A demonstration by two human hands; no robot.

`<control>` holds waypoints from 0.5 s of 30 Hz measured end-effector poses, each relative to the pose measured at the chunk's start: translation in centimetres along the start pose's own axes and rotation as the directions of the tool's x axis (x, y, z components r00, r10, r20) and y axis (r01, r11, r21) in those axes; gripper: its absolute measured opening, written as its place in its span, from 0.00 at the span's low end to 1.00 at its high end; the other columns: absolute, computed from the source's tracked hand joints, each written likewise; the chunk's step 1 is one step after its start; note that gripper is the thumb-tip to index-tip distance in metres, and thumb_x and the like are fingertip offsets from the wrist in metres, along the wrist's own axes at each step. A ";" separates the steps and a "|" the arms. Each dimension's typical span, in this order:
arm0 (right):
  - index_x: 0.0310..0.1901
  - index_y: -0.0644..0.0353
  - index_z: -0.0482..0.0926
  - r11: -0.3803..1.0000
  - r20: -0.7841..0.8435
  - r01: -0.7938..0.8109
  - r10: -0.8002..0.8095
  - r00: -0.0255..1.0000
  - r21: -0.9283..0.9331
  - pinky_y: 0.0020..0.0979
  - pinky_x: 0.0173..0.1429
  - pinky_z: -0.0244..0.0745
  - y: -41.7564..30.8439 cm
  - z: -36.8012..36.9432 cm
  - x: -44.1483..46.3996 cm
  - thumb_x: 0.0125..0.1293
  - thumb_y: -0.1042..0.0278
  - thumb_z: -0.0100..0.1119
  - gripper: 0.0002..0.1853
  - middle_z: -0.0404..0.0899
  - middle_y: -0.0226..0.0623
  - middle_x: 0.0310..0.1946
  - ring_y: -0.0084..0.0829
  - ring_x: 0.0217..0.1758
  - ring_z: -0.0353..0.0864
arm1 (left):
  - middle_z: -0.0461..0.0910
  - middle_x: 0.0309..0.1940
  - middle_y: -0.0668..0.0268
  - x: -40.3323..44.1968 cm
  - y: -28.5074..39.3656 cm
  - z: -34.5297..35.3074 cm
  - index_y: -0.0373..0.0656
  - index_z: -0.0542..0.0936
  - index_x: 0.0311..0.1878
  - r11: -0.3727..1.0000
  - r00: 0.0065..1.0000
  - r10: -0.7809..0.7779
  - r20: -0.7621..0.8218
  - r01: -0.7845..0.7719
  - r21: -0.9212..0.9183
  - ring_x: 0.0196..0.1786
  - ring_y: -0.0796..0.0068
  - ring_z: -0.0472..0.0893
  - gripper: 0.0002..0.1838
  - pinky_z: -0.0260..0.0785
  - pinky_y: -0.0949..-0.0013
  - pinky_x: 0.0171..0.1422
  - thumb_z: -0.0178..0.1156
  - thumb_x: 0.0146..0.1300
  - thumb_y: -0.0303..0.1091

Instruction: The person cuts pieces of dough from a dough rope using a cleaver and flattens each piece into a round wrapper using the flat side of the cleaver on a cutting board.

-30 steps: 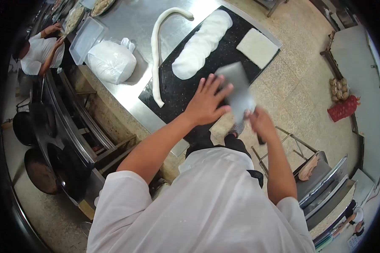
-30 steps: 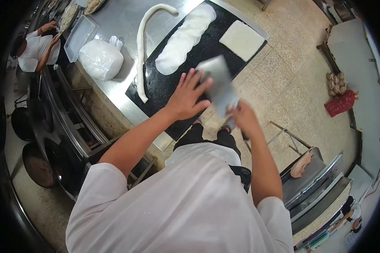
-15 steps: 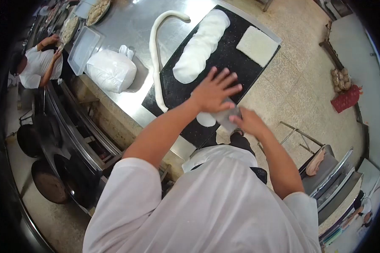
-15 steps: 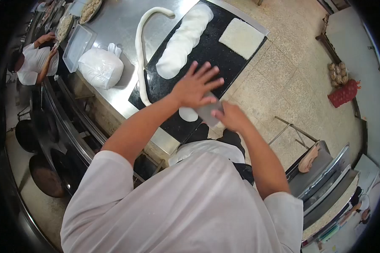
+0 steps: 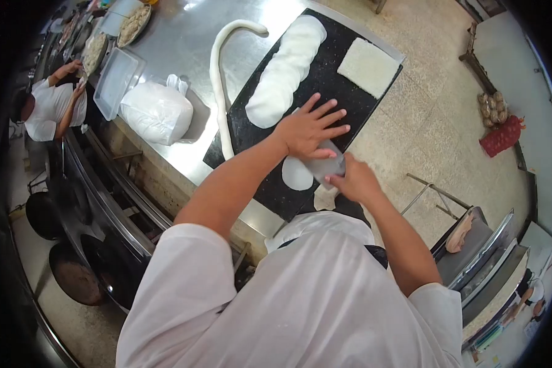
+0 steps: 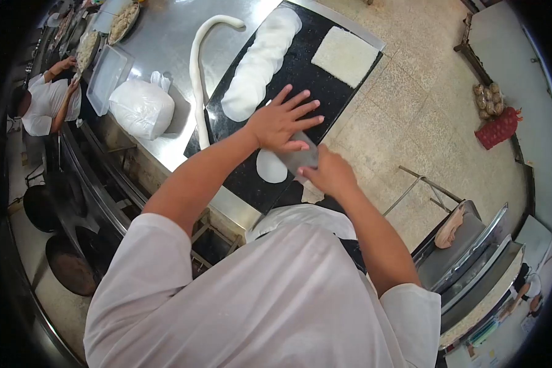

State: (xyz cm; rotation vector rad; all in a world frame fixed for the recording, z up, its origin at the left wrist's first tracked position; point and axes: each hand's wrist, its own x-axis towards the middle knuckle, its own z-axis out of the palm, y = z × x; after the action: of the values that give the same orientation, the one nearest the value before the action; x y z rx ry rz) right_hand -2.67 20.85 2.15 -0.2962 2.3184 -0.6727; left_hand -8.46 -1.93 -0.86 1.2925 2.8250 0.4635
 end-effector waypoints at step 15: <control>0.55 0.68 0.72 0.995 0.013 0.040 -0.039 0.999 -0.088 0.55 0.51 0.81 -0.1 -1.0 -0.7 0.54 0.49 0.79 0.36 0.85 0.62 0.40 0.62 0.47 0.86 | 0.71 0.75 0.59 -0.2 1.2 0.5 0.55 0.78 0.71 0.997 0.994 -0.076 -0.076 0.077 0.012 0.82 0.51 0.61 0.35 0.43 0.35 0.84 0.57 0.67 0.66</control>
State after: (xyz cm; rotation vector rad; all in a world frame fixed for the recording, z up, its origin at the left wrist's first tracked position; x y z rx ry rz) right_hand -2.87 21.42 3.21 -0.3866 2.3405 -0.5871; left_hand -7.33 -1.21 -1.07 1.1892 2.9319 0.5008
